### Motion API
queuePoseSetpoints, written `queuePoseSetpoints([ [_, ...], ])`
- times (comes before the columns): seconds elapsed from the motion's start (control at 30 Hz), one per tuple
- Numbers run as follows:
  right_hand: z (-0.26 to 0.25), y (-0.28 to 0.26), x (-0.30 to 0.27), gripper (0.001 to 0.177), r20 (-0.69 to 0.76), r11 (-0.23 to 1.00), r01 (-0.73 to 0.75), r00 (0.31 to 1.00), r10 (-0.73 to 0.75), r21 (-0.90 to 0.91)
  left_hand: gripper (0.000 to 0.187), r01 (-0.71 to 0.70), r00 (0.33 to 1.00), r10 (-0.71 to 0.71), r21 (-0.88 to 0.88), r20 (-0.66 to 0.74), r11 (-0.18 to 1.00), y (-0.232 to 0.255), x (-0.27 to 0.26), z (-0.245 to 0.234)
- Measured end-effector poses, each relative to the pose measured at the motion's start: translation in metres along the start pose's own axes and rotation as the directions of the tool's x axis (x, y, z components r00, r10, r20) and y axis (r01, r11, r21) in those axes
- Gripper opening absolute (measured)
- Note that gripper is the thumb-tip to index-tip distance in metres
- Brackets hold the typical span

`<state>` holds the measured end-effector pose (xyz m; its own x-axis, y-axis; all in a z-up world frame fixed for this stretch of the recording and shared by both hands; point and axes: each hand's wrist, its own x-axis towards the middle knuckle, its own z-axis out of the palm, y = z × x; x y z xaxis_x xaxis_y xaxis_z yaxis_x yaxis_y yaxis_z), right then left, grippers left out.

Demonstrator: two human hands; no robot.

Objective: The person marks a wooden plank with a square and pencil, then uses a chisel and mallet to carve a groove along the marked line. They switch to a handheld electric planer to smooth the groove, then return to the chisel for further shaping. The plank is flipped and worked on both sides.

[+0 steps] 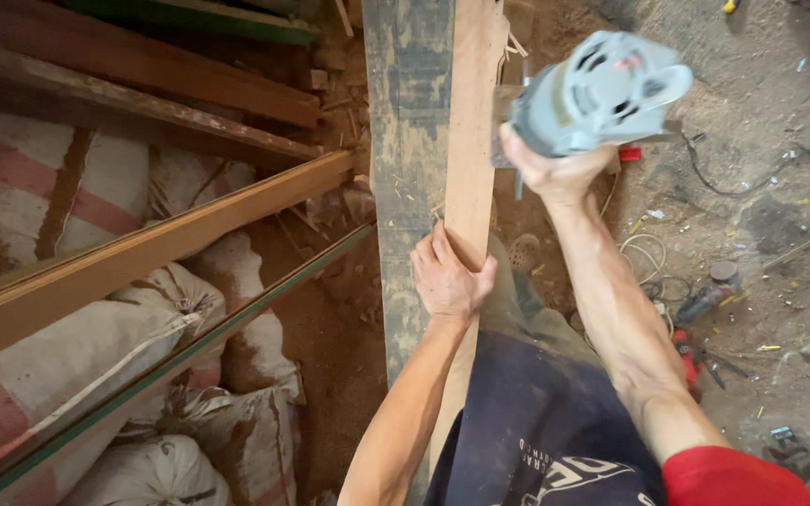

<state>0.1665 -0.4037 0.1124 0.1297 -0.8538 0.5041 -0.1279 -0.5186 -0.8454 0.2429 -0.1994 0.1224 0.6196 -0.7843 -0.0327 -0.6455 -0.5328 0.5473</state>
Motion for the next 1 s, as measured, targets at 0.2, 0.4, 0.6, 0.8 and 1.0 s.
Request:
queuePoseSetpoints([
  [0.2,0.027,-0.019,0.005,0.073,0.108,0.999,-0.047,0.993,0.045,0.013,0.097,0.041,0.998,-0.041,0.01,0.049,0.999,0.0,0.002,0.0],
  [0.4,0.03,-0.02,0.002,0.064,0.157,0.987,-0.156,0.977,0.147,0.046,0.097,0.023,0.999,-0.022,-0.019,0.036,1.0,0.0,0.001,0.0],
  [0.6,0.035,-0.004,-0.006,0.055,0.167,0.999,-0.035,0.985,0.033,0.009,0.097,0.021,0.999,-0.02,-0.019,0.047,1.0,0.0,-0.001,0.0],
  [0.8,0.039,0.016,-0.011,0.055,0.231,0.988,0.073,0.972,-0.04,-0.135,0.097,0.025,0.998,-0.024,-0.034,0.051,0.999,0.0,0.0,-0.001],
  [1.0,0.044,0.028,0.012,0.05,0.17,0.997,0.019,0.985,-0.006,-0.074,0.096,0.013,1.0,-0.013,-0.022,0.014,1.0,0.0,0.0,0.0],
])
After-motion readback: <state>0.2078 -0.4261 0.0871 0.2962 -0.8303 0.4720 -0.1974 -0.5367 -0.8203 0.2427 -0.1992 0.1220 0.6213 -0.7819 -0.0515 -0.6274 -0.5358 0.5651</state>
